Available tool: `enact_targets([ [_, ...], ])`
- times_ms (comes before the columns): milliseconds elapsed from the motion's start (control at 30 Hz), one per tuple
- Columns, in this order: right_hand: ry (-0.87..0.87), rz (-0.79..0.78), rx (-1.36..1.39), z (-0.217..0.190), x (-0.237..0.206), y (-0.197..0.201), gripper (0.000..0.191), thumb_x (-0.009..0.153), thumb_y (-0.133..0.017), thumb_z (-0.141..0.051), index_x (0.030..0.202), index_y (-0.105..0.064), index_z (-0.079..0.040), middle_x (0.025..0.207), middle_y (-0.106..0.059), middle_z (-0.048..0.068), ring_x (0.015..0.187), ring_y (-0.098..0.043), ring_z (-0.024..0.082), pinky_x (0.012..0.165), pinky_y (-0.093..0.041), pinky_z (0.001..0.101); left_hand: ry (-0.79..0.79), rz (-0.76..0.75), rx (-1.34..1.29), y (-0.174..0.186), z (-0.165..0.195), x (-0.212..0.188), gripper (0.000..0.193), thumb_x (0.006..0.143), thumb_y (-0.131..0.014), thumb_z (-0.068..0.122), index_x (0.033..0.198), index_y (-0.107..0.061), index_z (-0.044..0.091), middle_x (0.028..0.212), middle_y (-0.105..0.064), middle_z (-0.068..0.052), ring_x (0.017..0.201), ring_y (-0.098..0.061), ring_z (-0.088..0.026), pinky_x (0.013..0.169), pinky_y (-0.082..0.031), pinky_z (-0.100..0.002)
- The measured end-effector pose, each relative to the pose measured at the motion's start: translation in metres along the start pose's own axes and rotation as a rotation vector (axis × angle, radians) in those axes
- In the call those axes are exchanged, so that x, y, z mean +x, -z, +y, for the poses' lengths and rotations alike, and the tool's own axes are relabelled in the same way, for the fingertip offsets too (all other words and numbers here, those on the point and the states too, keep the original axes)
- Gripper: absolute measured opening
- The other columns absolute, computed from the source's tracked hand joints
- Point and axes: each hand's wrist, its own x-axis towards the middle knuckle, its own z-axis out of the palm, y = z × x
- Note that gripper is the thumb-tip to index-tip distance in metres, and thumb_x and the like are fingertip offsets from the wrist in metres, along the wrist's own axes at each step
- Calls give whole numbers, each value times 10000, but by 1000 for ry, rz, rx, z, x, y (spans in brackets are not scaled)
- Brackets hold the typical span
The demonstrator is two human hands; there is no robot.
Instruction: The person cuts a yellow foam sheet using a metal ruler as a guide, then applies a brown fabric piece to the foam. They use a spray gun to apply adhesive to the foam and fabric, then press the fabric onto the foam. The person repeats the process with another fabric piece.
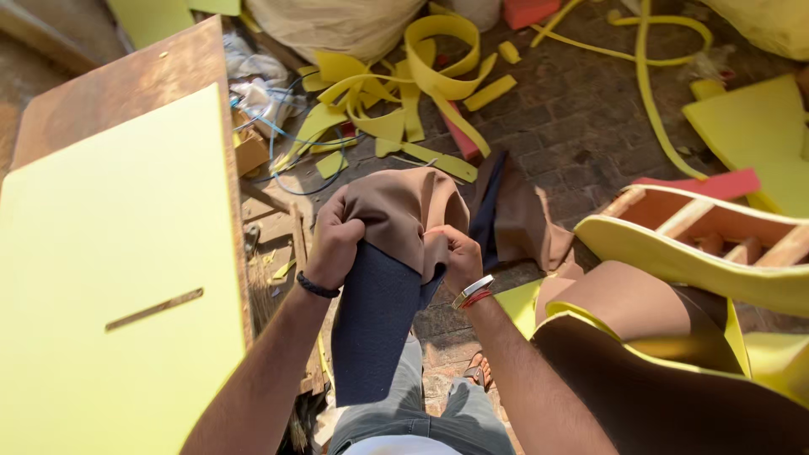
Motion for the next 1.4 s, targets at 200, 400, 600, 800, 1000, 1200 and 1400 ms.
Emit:
enact_targets([
  [200, -42, -379, 431, -40, 98, -207, 151, 1065, -528, -50, 1041, -671, -11, 948, -710, 44, 815, -650, 105, 731, -533, 241, -149, 560, 20, 213, 127, -104, 345, 847, -505, -20, 1148, -671, -54, 1061, -731, -64, 929, -671, -132, 876, -542, -256],
  [400, 187, -825, 418, -143, 73, -502, 90, 1090, -557, -18, 1116, -643, -28, 1010, -668, -13, 925, -643, 87, 849, -547, 244, -481, 1051, 951, 422, 280, -270, 138, 955, -738, 55, 1087, -715, 24, 1020, -745, -34, 946, -706, -131, 863, -574, -274],
  [600, 795, -847, -24, -179, -63, -646, 76, 1044, -671, -11, 1090, -653, 47, 970, -655, 73, 911, -621, 152, 835, -510, 288, -481, 1394, 1495, 492, 330, -504, 128, 960, -723, -32, 1007, -751, 84, 985, -662, -66, 900, -694, -230, 780, -572, -355],
  [800, 54, -1026, -79, -125, -113, -697, 212, 956, -643, -139, 1067, -737, 15, 943, -752, 43, 863, -702, 137, 796, -562, 274, 70, 1632, 1547, 492, 255, -626, 297, 847, -635, -90, 955, -774, 149, 1029, -702, -64, 916, -711, -277, 753, -583, -379],
  [1000, -93, -1067, -412, -50, -77, -774, 335, 1015, -667, -290, 1091, -742, 28, 860, -699, 57, 761, -636, 116, 708, -519, 276, 438, 1804, 1157, 533, 207, -637, 41, 900, -760, 154, 939, -756, 143, 1014, -757, -39, 888, -731, -238, 740, -571, -391],
  [1200, -218, -1183, -110, -67, -33, -880, 272, 1008, -685, -257, 1039, -761, 3, 812, -692, 3, 643, -588, 63, 560, -439, 227, 133, 1955, 456, 613, 238, -596, 137, 1020, -586, 161, 1137, -640, 113, 1078, -714, -60, 873, -795, -247, 696, -606, -430],
  [1400, -229, -1541, 193, -101, -44, -952, 215, 1040, -676, -148, 895, -706, 9, 822, -684, -6, 671, -585, 40, 579, -470, 205, -223, 1781, 301, 660, 264, -578, 518, 1044, -559, 419, 1417, -387, 102, 1425, -527, -145, 1198, -693, -306, 827, -638, -451],
])
